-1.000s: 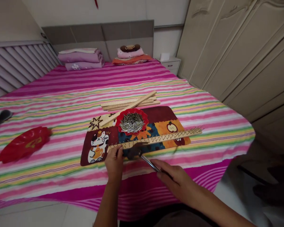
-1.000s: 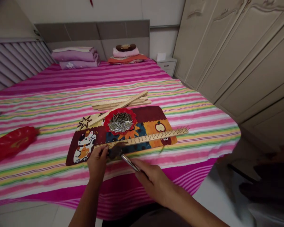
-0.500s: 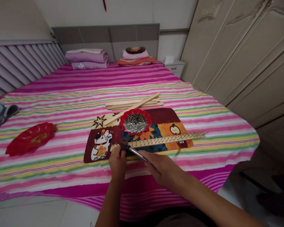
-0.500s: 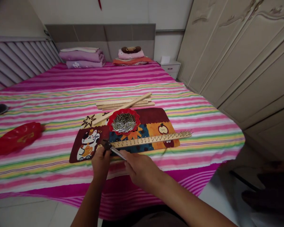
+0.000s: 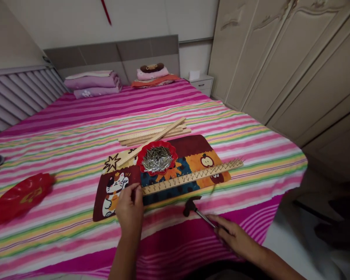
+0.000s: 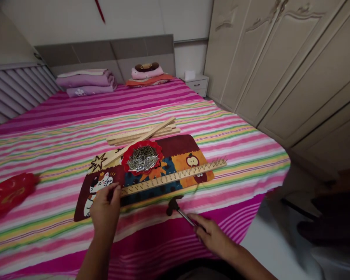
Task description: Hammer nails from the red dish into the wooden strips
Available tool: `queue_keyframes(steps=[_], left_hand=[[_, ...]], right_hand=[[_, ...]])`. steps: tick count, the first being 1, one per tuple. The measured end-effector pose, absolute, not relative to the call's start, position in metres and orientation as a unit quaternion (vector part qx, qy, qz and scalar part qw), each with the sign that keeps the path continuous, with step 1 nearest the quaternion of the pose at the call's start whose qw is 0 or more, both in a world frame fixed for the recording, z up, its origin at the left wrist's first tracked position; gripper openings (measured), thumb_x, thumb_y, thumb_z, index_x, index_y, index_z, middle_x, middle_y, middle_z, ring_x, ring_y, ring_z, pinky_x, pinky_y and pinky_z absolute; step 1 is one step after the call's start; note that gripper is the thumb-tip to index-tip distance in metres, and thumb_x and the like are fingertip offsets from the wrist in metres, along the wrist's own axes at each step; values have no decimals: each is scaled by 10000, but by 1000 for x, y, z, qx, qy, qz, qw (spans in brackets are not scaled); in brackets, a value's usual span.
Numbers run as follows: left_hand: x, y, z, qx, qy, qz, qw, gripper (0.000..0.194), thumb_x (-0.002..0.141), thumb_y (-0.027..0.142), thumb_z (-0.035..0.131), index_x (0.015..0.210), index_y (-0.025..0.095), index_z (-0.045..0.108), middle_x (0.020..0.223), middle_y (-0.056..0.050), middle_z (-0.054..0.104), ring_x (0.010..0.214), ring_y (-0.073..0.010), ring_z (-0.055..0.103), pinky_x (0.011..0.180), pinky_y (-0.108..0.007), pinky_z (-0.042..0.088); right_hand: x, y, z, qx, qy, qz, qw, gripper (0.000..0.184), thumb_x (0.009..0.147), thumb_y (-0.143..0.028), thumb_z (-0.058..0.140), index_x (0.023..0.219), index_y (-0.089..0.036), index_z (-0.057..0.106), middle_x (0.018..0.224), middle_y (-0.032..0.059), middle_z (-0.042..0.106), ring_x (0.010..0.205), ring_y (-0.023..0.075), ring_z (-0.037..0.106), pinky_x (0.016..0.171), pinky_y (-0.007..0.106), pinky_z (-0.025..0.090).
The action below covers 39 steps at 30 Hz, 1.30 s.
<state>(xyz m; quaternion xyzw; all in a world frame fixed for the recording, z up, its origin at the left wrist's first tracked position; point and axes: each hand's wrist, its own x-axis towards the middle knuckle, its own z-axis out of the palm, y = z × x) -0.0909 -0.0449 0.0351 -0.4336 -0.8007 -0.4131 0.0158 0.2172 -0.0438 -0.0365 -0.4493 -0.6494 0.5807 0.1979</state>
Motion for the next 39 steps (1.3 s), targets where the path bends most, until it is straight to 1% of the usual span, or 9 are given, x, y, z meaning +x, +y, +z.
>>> queue_keyframes(steps=[2,4,10,13,16,20,24,26,39], left_hand=[[-93,-23,47,-471,-795,-381,33,239,815,354,493,874,200,665,891,-64,661,854,-202,594,800,-313,443],[-94,4,56,-510,-796,-324,30,222,798,306,507,866,184,680,891,-74,667,870,-211,598,821,-318,443],[-86,63,61,-521,-851,-64,-4,271,792,253,479,905,147,701,974,-156,668,939,-290,613,770,-373,441],[-89,70,59,-496,-867,-24,-37,275,784,253,481,914,140,696,995,-171,677,946,-312,619,735,-380,434],[-99,69,56,-494,-863,-79,-71,239,773,260,489,839,158,695,897,-145,697,887,-282,629,714,-352,423],[-113,56,56,-455,-828,-288,-159,181,710,314,546,717,183,669,686,-45,665,695,-188,593,670,-296,411],[-113,24,61,-362,-719,-513,-299,313,574,422,666,743,159,661,641,1,630,590,-124,533,611,-258,418],[-110,3,63,-327,-690,-569,-304,383,525,440,716,774,154,662,676,1,640,614,-118,545,621,-251,431],[-122,-54,3,-224,-759,-573,-213,370,532,466,695,760,177,663,708,-8,667,682,-155,595,696,-308,469]], right_hand=[[219,-45,-47,-470,-602,616,194,517,859,-461,460,1265,-161,572,515,-51,455,408,110,399,409,222,364],[218,-45,-50,-469,-580,635,198,534,842,-472,481,1260,-151,560,497,-82,364,394,86,308,383,201,270],[212,-44,-49,-463,-548,670,192,528,828,-453,474,1251,-143,536,476,-94,351,392,82,287,381,195,201],[211,-43,-47,-458,-545,676,188,504,822,-449,481,1219,-148,553,475,-95,353,394,78,293,387,196,198],[211,-43,-44,-458,-538,682,187,497,826,-438,467,1222,-149,544,467,-102,341,381,74,270,382,196,186],[211,-44,-45,-457,-540,684,181,523,822,-431,458,1245,-131,522,460,-104,342,377,74,266,384,201,187],[212,-43,-48,-462,-545,675,182,564,815,-456,458,1261,-114,508,466,-103,341,382,76,269,393,208,193],[212,-43,-47,-463,-550,670,183,596,810,-479,459,1271,-105,500,472,-102,343,385,78,268,396,211,193],[209,-47,-40,-500,-529,667,158,686,769,-503,466,1330,-107,450,462,-113,358,343,69,273,355,197,192]])
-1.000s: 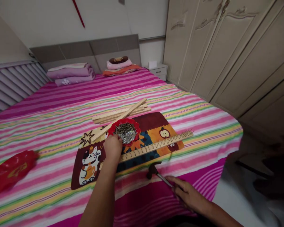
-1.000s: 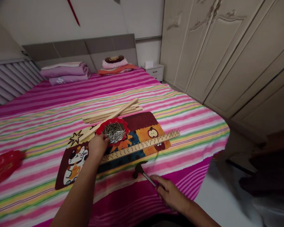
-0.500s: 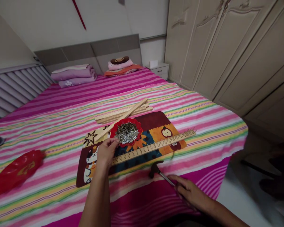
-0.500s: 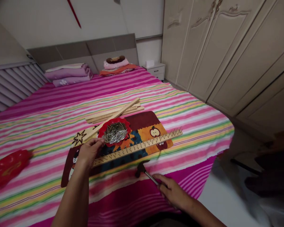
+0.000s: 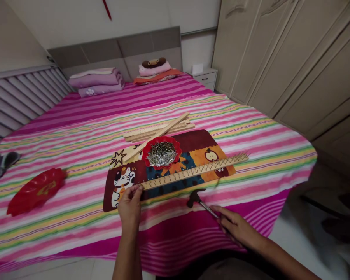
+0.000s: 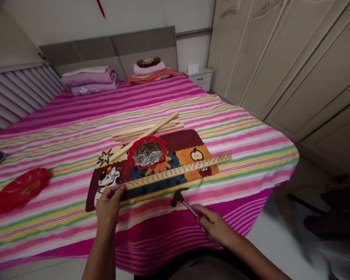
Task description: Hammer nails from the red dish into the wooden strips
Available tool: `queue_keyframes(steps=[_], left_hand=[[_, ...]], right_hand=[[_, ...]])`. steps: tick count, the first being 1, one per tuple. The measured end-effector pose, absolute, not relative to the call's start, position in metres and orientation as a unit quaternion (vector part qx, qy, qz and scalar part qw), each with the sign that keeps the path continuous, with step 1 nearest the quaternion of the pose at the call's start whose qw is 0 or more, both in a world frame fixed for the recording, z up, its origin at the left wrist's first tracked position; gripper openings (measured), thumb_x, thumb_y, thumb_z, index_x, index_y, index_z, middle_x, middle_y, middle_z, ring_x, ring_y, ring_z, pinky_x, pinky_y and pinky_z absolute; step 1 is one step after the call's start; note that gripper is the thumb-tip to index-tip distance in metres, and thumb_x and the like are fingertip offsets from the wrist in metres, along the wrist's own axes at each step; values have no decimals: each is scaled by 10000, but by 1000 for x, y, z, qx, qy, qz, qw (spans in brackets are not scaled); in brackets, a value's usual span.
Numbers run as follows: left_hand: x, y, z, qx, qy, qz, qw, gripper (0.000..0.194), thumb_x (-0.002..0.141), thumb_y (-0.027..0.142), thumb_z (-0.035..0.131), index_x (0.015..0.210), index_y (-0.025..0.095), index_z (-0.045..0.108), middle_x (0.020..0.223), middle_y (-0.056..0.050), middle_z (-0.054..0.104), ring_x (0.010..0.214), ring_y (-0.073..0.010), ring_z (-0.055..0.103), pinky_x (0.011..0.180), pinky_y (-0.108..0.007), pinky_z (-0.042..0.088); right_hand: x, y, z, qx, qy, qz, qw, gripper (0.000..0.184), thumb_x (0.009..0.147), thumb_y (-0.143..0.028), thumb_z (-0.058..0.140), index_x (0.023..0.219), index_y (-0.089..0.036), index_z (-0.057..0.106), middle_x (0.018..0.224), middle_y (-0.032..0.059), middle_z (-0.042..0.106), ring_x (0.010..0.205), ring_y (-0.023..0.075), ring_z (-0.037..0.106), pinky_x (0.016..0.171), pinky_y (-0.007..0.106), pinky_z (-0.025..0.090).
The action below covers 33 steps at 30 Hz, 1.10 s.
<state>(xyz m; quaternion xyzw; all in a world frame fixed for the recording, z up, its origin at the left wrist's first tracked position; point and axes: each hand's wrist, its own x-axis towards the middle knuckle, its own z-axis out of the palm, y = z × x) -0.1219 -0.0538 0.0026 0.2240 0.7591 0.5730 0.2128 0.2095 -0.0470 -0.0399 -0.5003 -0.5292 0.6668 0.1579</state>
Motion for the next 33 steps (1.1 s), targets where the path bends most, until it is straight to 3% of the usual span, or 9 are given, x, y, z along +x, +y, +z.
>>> queue_keyframes(steps=[5,12,19,25,28,30,33], left_hand=[[-119,-50,-1,219,770,570,186,367,547,480,677,762,183,657,700,-4,661,679,-157,584,705,-319,462],[-112,-51,0,236,773,560,182,348,591,480,646,773,183,649,712,-12,662,688,-162,589,690,-308,465],[-104,-54,-1,312,802,499,103,262,689,454,578,785,222,653,771,-20,683,747,-179,607,724,-305,473],[-106,-56,-16,371,790,487,40,271,740,452,528,805,215,644,862,-55,684,850,-201,615,828,-336,457],[-106,-56,-21,389,782,487,24,252,754,433,524,800,215,639,862,-57,682,848,-197,613,822,-331,457],[-105,-56,-23,395,775,493,20,243,765,427,518,793,216,635,857,-53,682,821,-187,611,800,-319,459],[-105,-57,-24,403,768,497,13,242,780,419,500,796,216,632,839,-50,677,798,-182,604,776,-312,455]], right_hand=[[211,-47,-46,-505,-523,668,160,624,777,-477,476,1303,-144,476,470,-112,378,327,60,272,337,189,198],[211,-49,-46,-508,-517,670,160,662,778,-504,467,1329,-138,449,476,-110,366,344,69,273,340,187,189],[204,-54,-30,-479,-556,660,164,708,782,-566,476,1340,-129,479,506,-91,372,368,77,291,353,201,214],[167,-43,23,-382,-703,557,225,440,891,-342,437,1278,-171,557,574,-44,469,473,95,400,447,208,343],[142,-31,52,-329,-769,489,249,410,918,-251,399,1301,-179,529,706,-4,618,570,119,535,557,225,440],[126,-24,66,-281,-803,453,265,411,933,-205,385,1330,-191,492,947,44,690,781,152,634,714,253,487],[104,-15,75,-218,-844,408,272,463,940,-155,363,1397,-225,399,1221,74,639,1062,191,607,884,310,466]])
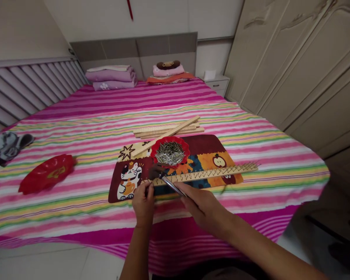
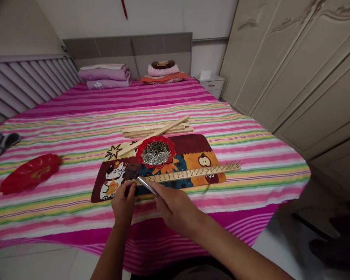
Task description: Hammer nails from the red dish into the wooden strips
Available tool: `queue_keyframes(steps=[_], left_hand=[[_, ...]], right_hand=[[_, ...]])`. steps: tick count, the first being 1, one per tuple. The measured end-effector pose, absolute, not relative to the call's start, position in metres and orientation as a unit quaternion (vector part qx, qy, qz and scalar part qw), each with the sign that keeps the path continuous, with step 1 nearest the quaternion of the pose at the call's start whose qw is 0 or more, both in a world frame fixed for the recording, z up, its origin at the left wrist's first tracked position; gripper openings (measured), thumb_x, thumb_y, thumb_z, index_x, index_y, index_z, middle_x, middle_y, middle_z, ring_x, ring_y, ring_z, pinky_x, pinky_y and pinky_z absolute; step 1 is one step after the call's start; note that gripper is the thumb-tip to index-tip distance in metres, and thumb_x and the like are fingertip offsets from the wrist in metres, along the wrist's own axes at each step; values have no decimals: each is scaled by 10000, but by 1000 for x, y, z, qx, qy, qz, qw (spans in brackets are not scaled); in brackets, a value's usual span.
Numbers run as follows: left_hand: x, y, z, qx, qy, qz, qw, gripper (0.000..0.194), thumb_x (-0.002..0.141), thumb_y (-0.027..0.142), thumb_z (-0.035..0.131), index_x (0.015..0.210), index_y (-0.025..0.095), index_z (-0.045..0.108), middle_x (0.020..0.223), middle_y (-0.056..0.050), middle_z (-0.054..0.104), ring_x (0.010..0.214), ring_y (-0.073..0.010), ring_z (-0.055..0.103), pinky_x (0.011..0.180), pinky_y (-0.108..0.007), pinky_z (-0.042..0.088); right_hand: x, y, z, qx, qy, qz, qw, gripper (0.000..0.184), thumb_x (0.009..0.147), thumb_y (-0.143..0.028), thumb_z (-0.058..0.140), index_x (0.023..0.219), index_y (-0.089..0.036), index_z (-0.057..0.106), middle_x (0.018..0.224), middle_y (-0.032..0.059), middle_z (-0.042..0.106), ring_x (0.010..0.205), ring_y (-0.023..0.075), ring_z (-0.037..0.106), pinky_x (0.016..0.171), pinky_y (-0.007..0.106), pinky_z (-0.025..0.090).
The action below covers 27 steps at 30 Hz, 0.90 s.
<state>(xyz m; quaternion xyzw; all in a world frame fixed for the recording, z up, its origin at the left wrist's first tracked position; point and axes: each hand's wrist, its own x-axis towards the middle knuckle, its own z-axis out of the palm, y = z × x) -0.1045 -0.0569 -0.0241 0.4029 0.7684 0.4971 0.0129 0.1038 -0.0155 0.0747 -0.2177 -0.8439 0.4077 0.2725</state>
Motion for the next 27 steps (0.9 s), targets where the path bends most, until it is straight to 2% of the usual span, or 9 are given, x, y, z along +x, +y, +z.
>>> queue_keyframes(steps=[6,9,12,16,20,21,23,25,27], left_hand=[[-105,-59,-24,412,790,454,-5,183,765,341,482,762,212,612,709,-34,620,694,-170,561,683,-286,428],[-106,-58,-24,412,789,455,7,171,768,327,479,783,221,612,746,-32,632,720,-170,568,703,-284,430],[-107,-57,-23,406,783,470,27,198,782,367,483,802,221,615,817,-43,654,791,-180,589,755,-297,439],[-104,-62,-16,389,784,483,43,277,770,429,513,891,209,629,897,-57,662,821,-188,600,771,-308,450],[-102,-63,9,379,790,482,-23,294,810,431,486,930,205,630,869,-51,647,801,-178,588,756,-299,448],[-102,-59,17,385,789,476,-43,281,816,423,484,915,207,633,865,-50,643,807,-179,583,763,-300,445],[-105,-44,32,416,788,450,-66,250,811,397,492,876,209,643,868,-53,640,827,-188,577,783,-311,439],[-108,-20,43,457,789,404,-76,226,796,363,499,828,204,657,850,-63,637,840,-207,569,811,-337,431],[-110,7,51,496,798,333,-76,220,784,327,499,788,197,676,823,-82,632,852,-230,562,842,-370,419]], right_hand=[[84,-12,72,-237,-888,356,171,496,912,-114,396,1400,-204,396,1096,92,693,948,216,649,813,327,488],[100,-19,77,-240,-869,391,185,462,933,-142,387,1384,-233,425,1106,74,693,957,207,646,835,329,490],[130,-28,73,-242,-828,462,206,472,941,-165,377,1400,-266,420,1225,51,648,1064,190,612,914,330,476],[175,-35,34,-303,-780,521,168,453,935,-228,378,1377,-251,475,1181,48,675,1036,190,630,904,332,492],[211,-39,-17,-402,-724,531,182,433,887,-344,461,1262,-188,611,1072,109,708,999,264,638,856,371,504],[217,-40,-27,-425,-704,536,192,444,872,-379,481,1240,-179,627,1006,111,715,947,262,646,815,362,513],[224,-43,-42,-468,-648,566,203,507,852,-451,483,1248,-162,614,731,62,679,678,207,636,622,311,516],[226,-45,-49,-494,-587,613,190,588,833,-499,465,1295,-148,559,509,-38,507,429,133,479,429,242,402],[224,-46,-52,-501,-546,649,174,624,812,-501,463,1322,-145,516,474,-84,408,364,96,363,379,210,294]])
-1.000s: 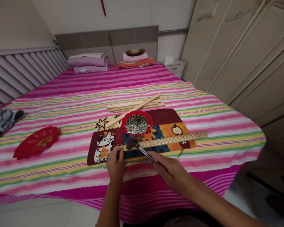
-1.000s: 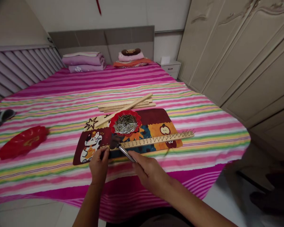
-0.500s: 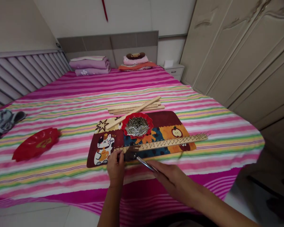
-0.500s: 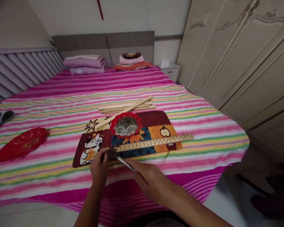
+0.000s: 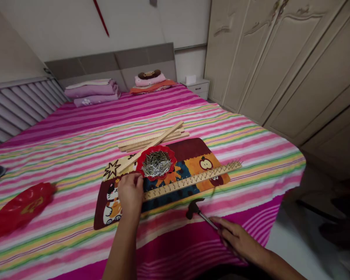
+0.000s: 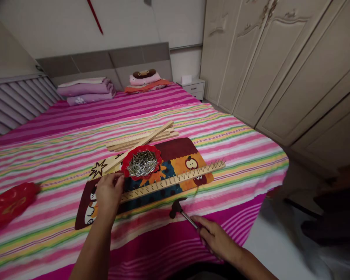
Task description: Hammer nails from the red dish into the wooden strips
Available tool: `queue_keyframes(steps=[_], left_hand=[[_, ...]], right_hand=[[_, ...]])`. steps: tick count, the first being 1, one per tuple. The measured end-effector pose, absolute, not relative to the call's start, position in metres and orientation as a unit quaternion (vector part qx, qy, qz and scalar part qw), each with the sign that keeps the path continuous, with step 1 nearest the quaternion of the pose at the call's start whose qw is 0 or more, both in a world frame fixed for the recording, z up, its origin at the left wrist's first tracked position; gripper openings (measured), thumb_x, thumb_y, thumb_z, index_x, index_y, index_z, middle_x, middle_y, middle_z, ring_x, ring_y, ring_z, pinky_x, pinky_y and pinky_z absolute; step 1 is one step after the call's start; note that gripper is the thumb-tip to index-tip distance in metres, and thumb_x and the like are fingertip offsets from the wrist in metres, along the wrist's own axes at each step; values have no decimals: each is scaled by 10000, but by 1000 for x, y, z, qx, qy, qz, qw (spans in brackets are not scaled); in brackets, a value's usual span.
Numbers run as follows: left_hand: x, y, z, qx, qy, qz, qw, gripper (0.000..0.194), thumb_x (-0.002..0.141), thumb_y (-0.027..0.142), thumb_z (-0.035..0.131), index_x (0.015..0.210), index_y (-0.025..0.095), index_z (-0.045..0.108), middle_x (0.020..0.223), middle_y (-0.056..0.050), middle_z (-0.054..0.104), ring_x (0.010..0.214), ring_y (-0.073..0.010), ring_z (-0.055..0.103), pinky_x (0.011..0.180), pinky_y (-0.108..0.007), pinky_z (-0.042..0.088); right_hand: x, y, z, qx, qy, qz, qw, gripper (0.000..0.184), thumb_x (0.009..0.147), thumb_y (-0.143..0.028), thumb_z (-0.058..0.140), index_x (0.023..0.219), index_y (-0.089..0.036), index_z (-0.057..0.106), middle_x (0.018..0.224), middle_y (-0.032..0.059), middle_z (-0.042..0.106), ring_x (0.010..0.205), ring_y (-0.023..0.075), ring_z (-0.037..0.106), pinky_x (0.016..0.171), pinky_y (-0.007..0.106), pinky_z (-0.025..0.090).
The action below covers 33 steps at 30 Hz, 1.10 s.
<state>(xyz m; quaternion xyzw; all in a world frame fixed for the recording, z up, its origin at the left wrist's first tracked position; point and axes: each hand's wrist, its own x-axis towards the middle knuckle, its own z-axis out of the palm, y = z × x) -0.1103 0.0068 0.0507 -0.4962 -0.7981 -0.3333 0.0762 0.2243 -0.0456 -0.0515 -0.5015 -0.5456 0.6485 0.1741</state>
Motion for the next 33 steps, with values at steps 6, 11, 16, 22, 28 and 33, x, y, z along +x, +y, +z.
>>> queue_keyframes(steps=[6,11,16,22,28,33], left_hand=[[-101,60,54,-476,-871,-107,65,285,766,335,518,806,143,724,974,-193,632,963,-358,552,798,-482,401],[-100,69,50,-465,-877,-107,63,201,695,216,537,735,126,711,971,-210,649,926,-365,574,775,-495,396],[-111,65,51,-416,-885,-201,-64,174,661,312,571,614,173,664,750,-144,660,819,-319,619,723,-425,426],[-118,40,58,-260,-731,-582,-244,228,559,360,663,647,153,628,559,4,585,568,-150,564,535,-256,422],[-130,-17,66,-139,-632,-715,-266,314,462,229,762,739,132,650,648,-1,642,576,-95,589,492,-178,445],[-133,-51,36,-89,-658,-705,-251,289,463,229,773,708,124,660,629,4,643,569,-85,590,518,-178,467]], right_hand=[[221,-44,-49,-507,-509,675,169,620,803,-483,459,1319,-140,491,485,-93,424,349,72,325,374,194,222],[222,-44,-52,-511,-511,671,166,622,798,-481,453,1317,-140,489,486,-91,442,347,74,346,364,194,237],[221,-44,-52,-512,-513,670,160,612,804,-456,441,1330,-143,474,476,-97,432,334,73,336,342,183,234],[220,-45,-48,-517,-510,665,173,605,794,-443,453,1304,-120,498,486,-86,440,352,69,337,332,168,219],[221,-45,-51,-527,-502,668,151,674,772,-453,479,1356,-118,440,487,-95,453,327,63,337,325,172,224],[218,-46,-42,-539,-495,662,161,656,760,-464,489,1335,-148,475,490,-86,460,335,70,332,324,170,215]])
